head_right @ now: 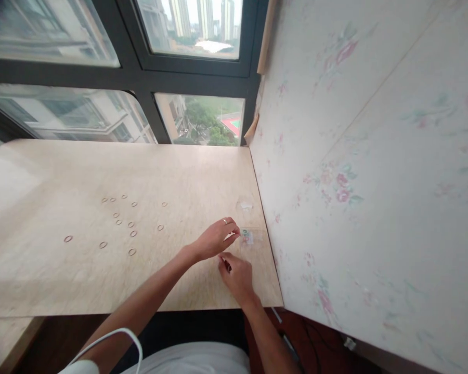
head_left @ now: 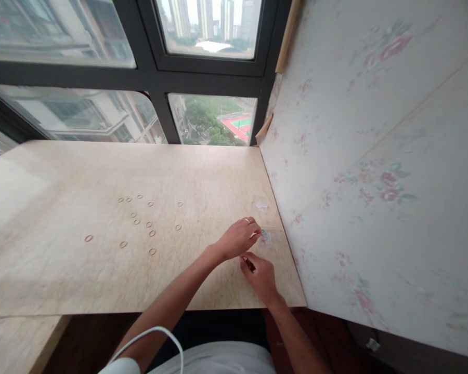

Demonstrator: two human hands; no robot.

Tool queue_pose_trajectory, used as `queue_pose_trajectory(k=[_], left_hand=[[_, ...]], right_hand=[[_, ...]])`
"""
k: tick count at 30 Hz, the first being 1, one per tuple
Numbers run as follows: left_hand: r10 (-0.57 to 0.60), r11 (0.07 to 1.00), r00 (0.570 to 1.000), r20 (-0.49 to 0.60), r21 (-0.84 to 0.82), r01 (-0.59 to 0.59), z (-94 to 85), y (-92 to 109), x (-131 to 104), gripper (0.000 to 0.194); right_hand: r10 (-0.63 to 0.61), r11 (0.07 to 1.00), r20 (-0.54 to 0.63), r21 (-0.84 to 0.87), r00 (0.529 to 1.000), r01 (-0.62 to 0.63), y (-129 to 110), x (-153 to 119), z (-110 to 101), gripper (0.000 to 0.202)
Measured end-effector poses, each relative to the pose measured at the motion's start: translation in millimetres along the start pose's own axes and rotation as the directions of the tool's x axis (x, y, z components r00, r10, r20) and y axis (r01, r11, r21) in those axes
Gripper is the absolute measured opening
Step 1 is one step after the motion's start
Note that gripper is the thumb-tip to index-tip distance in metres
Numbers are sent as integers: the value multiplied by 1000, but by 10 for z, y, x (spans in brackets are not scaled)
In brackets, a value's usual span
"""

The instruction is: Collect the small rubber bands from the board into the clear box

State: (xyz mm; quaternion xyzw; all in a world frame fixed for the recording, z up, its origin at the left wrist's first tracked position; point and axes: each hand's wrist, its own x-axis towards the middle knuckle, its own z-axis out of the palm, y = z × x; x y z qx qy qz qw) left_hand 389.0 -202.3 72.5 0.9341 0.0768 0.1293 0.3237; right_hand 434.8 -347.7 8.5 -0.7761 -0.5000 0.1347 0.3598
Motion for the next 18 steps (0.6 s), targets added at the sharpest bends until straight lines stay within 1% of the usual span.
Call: queue_pose_trajectory(k=[2,4,8,13,18], left_hand=[[9,991,997,75,133,-19,76,27,69,15],[12,976,991,130,215,-40,146,41,116,16],[-17,942,987,162,334,-39,255,39,172,19],[-19,925,979,204,374,-60,327,2,232,19],[-3,939,972,233,335,-77,291,7,238,18]], right_hand=[[6,1000,-12,3,1000,-6,15,6,1,24],[16,1000,-24,-1,1000,-16,35,12,6,24],[37,999,-30,4,999,-36,63,16,12,23],[43,999,-29,27,999,-42,50,17,3,25],[30,999,-24,33,999,-29,47,10,3,27]])
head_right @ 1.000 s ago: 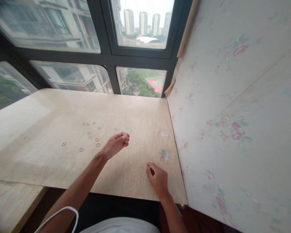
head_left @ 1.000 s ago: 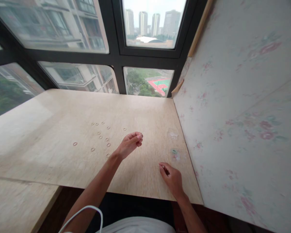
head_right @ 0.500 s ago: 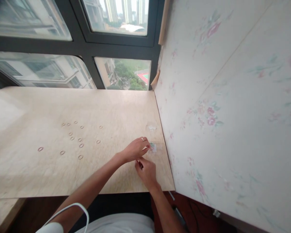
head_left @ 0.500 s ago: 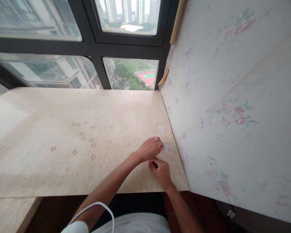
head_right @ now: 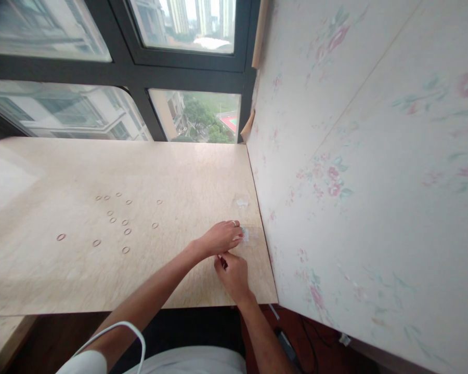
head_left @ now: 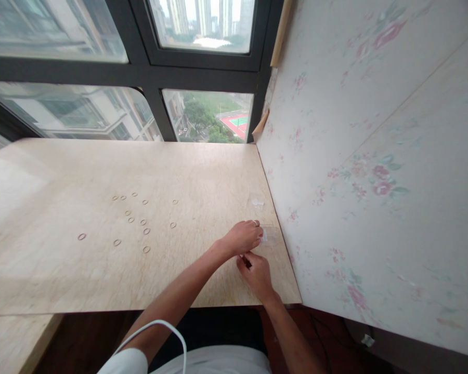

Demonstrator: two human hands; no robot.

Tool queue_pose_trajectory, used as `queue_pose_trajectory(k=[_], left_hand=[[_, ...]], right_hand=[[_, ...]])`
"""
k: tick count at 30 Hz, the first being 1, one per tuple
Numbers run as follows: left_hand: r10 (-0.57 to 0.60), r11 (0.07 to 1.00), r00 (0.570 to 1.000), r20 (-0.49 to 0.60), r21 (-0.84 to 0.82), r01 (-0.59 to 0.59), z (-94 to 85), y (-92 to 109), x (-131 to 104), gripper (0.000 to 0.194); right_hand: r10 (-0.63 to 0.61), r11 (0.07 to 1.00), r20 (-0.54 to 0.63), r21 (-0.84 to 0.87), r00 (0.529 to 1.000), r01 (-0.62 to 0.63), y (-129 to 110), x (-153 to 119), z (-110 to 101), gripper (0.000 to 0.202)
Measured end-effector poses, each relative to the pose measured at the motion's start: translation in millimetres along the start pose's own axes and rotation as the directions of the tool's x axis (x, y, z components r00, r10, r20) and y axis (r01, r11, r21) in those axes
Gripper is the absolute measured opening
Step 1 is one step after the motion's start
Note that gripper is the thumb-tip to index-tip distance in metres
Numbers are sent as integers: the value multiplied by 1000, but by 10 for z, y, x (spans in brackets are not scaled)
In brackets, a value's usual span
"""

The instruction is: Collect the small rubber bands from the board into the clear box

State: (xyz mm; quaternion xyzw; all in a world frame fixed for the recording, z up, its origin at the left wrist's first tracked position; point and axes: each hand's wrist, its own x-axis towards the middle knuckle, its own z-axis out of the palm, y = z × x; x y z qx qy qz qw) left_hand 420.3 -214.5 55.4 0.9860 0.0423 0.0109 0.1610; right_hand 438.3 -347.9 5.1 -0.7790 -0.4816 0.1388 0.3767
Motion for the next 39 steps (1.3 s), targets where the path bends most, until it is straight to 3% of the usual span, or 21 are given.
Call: queue_pose_trajectory(k=[5,9,14,18,23,27,30,33,35,39], left_hand=[[-45,990,998,-37,-133,40,-85,-1,-152,21],[-130,960,983,-129,-265,92,-39,-128,-442,24],[-368,884,904,-217,-382,268,66,-369,-1019,26],[-508,848,815,-278,-329,416,104,-460,-1470,18],[-571,821,782,-249,-154,550,186,-463,-1767,20],[-588,808,756,-287,-161,567,263,-444,-1827,16],[-607,795,723,-331,-259,549,293,-448,-1864,14],[-622,779,680,-388,-391,490,305,-467,-1916,17],[-627,770,656,-420,-459,442,314,-479,-1947,19],[-646,743,631,-430,-543,391,341,-499,-1981,21]], right_hand=[[-12,1000,-5,1,1000,12,-8,-9,-5,26],[-12,999,5,52,1000,11,-39,-14,-23,24],[1,994,31,109,1000,-5,-31,-24,-46,26],[64,986,51,150,997,-71,-52,47,-34,29],[35,956,152,283,988,-77,-418,300,78,34],[-145,948,229,312,963,69,-941,625,319,32],[-270,935,342,318,900,159,-1294,949,632,31],[-308,951,463,118,831,286,-1556,1258,1009,27],[-335,899,542,-61,771,434,-1682,1407,1249,27],[-332,820,634,-173,699,546,-1826,1547,1597,22]])
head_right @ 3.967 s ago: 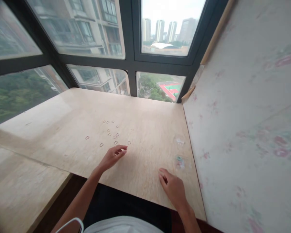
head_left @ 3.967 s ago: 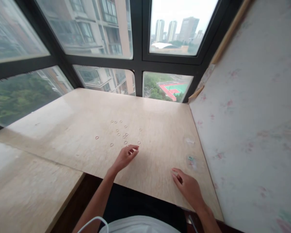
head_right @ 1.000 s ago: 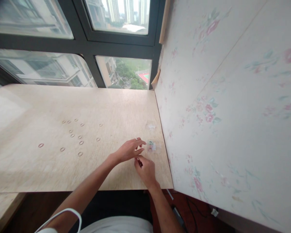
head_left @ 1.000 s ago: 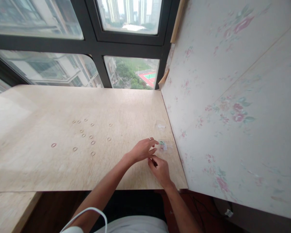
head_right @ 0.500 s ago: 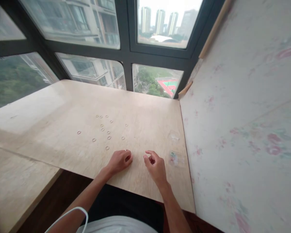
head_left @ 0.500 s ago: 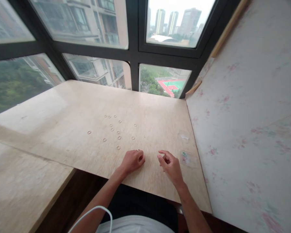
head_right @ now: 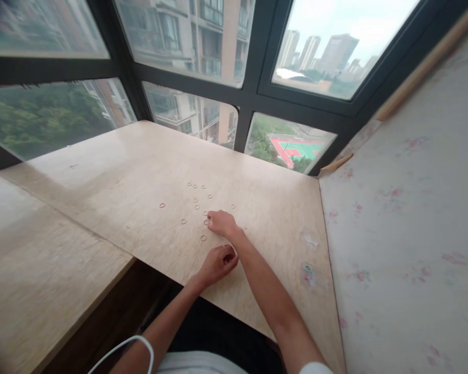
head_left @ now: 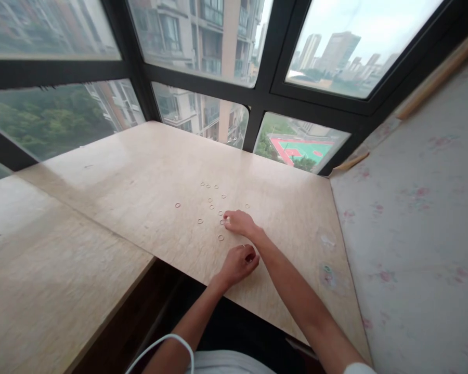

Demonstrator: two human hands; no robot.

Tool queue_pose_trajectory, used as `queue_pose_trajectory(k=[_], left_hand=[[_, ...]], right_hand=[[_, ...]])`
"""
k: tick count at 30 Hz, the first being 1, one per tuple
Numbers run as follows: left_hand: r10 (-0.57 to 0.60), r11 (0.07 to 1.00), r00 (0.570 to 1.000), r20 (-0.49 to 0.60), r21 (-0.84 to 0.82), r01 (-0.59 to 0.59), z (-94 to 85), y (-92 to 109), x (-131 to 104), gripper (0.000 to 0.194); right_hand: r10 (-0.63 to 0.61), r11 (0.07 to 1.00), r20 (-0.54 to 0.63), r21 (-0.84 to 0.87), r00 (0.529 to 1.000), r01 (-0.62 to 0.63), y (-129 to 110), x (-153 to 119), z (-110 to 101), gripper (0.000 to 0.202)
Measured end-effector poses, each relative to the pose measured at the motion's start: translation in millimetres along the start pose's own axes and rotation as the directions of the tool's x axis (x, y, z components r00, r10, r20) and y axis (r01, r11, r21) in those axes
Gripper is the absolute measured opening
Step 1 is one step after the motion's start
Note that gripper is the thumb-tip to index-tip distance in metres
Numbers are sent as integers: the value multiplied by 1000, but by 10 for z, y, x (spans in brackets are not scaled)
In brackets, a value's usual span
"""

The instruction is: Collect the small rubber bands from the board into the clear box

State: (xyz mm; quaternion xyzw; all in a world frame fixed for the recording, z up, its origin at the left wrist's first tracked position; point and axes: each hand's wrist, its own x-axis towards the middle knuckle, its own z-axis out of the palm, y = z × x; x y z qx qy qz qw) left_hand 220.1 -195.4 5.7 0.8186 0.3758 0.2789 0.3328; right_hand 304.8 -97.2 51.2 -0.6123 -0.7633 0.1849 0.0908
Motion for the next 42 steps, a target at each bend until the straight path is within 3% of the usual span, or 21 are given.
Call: queue_pose_trajectory(k=[7,13,23,27,30,33,38,42], left_hand=[[-34,992,999,-30,-126,30,-1,-35,-3,23],[-46,973,999,-28,-226,39,-36,-51,25,26],[-86,954,996,-13,-291,79,-62,-57,39,28],[-67,967,998,18,-245,69,-86,-38,33,28],[-85,970,996,13,-229,86,-109,-26,40,30],[-105,968,994,-5,-229,101,-125,-15,52,31],[-110,971,994,4,-211,108,-129,-10,62,31],[-98,976,995,8,-195,98,-116,-24,63,30]], right_hand=[[-47,990,82,-130,996,57,-26,98,71,11],[-37,997,92,-71,995,44,48,-10,34,8],[51,950,-27,310,998,-41,240,-504,11,11],[198,804,-125,588,972,-88,329,-784,-22,13],[351,633,-164,767,922,-105,422,-1044,-89,17],[494,553,-230,828,838,-98,560,-1393,-167,22],[714,531,-329,830,618,-171,842,-2143,-236,25],[784,595,-433,728,445,-341,1004,-2658,-268,28]])
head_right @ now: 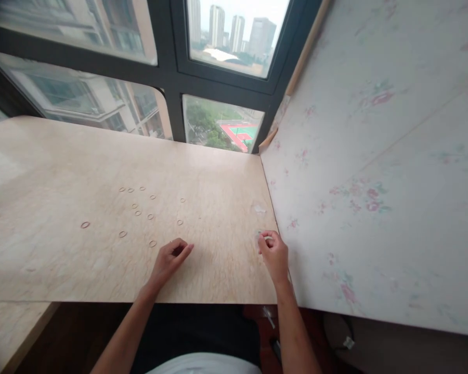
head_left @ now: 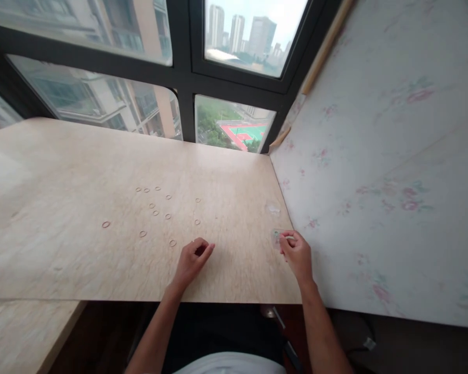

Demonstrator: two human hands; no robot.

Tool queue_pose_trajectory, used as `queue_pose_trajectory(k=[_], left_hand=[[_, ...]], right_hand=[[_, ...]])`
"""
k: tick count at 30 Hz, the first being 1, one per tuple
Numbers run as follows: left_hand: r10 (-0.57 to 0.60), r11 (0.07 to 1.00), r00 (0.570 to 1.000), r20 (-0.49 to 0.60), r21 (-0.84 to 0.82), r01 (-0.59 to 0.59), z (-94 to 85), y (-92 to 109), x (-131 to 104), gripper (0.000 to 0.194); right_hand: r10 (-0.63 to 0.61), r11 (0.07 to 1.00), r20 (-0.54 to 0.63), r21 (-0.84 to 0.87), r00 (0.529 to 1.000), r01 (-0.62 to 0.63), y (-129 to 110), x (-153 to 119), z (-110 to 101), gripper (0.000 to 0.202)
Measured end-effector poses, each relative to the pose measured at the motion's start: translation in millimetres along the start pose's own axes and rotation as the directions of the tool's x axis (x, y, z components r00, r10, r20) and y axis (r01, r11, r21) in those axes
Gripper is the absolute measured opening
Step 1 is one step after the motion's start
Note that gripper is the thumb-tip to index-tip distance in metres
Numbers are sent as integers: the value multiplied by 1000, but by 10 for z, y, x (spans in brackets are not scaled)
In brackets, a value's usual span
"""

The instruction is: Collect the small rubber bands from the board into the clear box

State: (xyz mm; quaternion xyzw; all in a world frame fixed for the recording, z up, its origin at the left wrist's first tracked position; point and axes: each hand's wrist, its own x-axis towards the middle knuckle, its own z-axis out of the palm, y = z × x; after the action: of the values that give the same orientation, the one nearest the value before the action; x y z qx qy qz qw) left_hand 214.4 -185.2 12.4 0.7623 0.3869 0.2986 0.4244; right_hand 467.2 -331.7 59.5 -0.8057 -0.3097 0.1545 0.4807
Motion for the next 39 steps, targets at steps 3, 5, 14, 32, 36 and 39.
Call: queue_pose_trajectory(k=[3,5,14,32,36,39], left_hand=[[0,1000,1000,-2,6,0,7,-8,5,30],[-3,1000,1000,-6,6,3,10,-8,8,30],[-21,1000,1000,-20,0,21,9,5,15,33],[-124,941,865,-485,220,258,-1542,-560,56,34],[-158,667,812,-562,546,508,-2060,-841,190,47],[-242,551,866,-438,672,494,-2222,-951,238,46]], right_hand=[[-67,977,-87,-209,994,48,110,-12,-182,27],[-93,941,-50,-330,994,72,161,6,-224,27],[-156,925,47,-345,987,162,154,-87,-148,33],[-341,881,243,-254,908,399,444,-377,350,45],[-324,899,240,-223,915,376,484,-362,354,47],[-317,900,238,-230,918,370,516,-353,363,48]])
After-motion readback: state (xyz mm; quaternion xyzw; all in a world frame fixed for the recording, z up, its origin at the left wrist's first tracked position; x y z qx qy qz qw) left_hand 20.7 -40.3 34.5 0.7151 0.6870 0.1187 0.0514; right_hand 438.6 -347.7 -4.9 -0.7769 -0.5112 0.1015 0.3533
